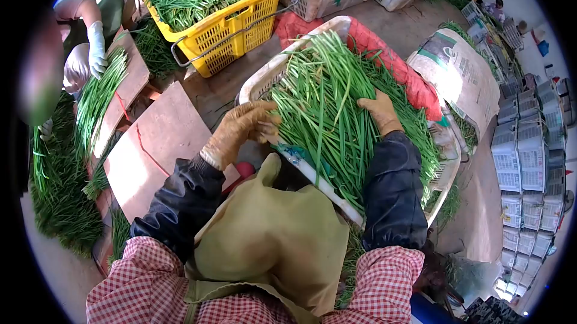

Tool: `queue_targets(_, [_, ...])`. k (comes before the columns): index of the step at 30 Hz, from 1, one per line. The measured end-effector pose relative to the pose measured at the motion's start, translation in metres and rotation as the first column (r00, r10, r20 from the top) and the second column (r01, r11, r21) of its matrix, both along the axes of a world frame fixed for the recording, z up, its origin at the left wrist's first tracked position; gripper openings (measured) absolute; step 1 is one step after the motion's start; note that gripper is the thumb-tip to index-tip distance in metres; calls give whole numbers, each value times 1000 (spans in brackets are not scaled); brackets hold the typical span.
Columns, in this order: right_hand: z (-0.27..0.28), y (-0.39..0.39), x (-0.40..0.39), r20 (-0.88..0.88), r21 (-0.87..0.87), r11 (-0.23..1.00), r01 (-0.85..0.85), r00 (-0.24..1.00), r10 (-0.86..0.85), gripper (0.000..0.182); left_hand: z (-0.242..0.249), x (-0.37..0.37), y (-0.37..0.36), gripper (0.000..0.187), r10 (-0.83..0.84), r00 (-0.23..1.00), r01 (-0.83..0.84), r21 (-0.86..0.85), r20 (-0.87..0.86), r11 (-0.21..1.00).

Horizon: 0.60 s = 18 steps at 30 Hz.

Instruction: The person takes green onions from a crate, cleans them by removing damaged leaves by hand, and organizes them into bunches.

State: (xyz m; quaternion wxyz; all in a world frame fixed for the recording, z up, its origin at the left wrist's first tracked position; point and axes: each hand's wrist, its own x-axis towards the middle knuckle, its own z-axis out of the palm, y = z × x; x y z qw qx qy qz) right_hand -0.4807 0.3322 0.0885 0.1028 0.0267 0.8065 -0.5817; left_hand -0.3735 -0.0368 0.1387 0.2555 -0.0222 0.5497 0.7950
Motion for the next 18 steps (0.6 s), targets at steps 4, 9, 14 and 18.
queue_targets(4, [-1, 6, 12, 11, -157, 987, 36, 999, -34, 52, -19, -34, 18, 54, 102, 995, -94, 323, -7, 942])
queue_targets(9, [0, -5, 38, -138, -120, 990, 77, 986, -93, 52, -13, -85, 71, 62, 168, 954, -286, 592, 248, 754])
queue_targets(14, [-7, -23, 53, -376, 227, 954, 195, 921, -99, 62, -30, -136, 123, 65, 286, 874, -455, 454, 393, 766])
queue_targets(18, [12, -40, 62, -371, 607, 772, 187, 926, 67, 72, -40, -158, 125, 62, 320, 882, -453, 436, 346, 777])
